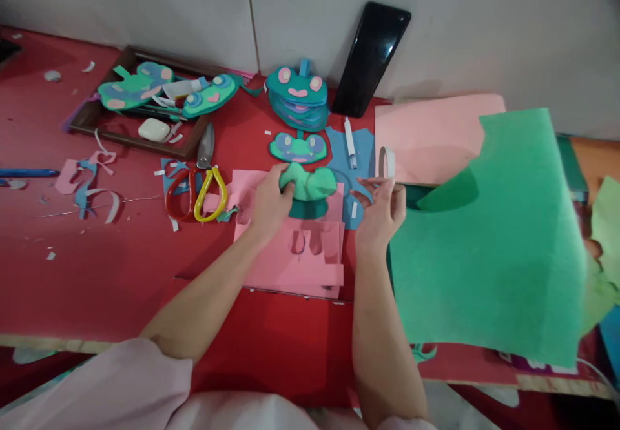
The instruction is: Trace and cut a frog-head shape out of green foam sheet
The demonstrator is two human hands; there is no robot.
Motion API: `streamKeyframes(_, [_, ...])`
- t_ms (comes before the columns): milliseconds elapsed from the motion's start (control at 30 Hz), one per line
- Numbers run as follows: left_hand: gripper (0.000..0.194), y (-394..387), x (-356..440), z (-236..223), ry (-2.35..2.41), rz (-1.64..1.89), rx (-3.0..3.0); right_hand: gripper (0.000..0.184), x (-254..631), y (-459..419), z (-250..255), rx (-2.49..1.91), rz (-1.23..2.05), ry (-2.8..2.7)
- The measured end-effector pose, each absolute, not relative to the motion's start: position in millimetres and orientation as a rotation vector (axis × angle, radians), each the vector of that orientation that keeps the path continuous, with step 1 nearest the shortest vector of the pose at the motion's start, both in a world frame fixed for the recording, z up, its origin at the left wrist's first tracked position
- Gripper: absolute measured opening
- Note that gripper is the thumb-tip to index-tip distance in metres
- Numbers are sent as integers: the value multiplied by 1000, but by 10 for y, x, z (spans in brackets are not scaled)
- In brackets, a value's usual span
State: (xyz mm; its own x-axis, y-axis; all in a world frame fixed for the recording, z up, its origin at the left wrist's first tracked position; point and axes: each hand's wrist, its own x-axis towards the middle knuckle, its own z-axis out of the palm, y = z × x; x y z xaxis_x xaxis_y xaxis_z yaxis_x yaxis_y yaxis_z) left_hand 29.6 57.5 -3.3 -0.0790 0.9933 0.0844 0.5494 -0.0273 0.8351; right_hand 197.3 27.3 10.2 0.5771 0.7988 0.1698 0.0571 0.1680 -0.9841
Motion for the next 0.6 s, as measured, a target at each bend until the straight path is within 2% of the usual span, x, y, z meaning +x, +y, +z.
streamKeyframes(267, [29, 607, 328, -21, 1236, 1102, 1336, 24, 1980, 239, 147, -1377, 548, -792])
streamKeyframes(600, [35, 452, 396, 20, 1762, 617, 2144, 19, 1976, 256, 140, -1413, 478, -859])
